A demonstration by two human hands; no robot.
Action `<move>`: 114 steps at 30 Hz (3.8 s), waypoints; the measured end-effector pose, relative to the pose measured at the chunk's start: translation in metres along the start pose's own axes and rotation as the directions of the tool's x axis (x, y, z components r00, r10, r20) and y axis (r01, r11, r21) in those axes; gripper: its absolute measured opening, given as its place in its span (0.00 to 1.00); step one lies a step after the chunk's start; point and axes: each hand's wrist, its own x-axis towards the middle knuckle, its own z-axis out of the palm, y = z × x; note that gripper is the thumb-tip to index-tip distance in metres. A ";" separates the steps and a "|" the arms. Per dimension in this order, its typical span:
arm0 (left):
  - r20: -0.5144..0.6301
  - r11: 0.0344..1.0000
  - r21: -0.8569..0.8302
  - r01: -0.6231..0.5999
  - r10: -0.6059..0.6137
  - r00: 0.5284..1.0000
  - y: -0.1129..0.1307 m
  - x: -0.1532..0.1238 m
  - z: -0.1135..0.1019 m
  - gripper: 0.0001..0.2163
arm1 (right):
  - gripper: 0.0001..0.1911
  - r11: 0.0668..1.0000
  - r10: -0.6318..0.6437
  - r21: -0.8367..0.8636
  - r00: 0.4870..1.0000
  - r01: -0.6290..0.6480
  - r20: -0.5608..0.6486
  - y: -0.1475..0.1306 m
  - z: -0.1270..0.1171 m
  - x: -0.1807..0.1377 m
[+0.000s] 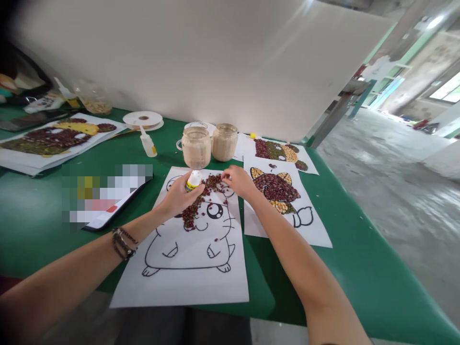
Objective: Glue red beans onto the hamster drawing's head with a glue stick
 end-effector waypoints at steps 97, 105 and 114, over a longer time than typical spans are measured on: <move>0.136 0.980 0.133 -0.150 0.132 0.982 0.000 -0.002 -0.001 0.03 | 0.07 0.905 -0.423 0.014 0.902 0.426 -0.087 -0.062 -0.059 -0.026; 0.142 0.992 0.018 -0.127 0.123 0.982 0.009 -0.004 0.001 0.04 | 0.06 0.902 -0.413 0.086 0.903 0.424 -0.121 -0.062 -0.061 -0.027; 0.172 0.995 -0.066 -0.077 0.088 0.981 0.011 -0.004 -0.002 0.04 | 0.05 0.895 -0.424 0.075 0.890 0.440 -0.169 -0.062 -0.060 -0.029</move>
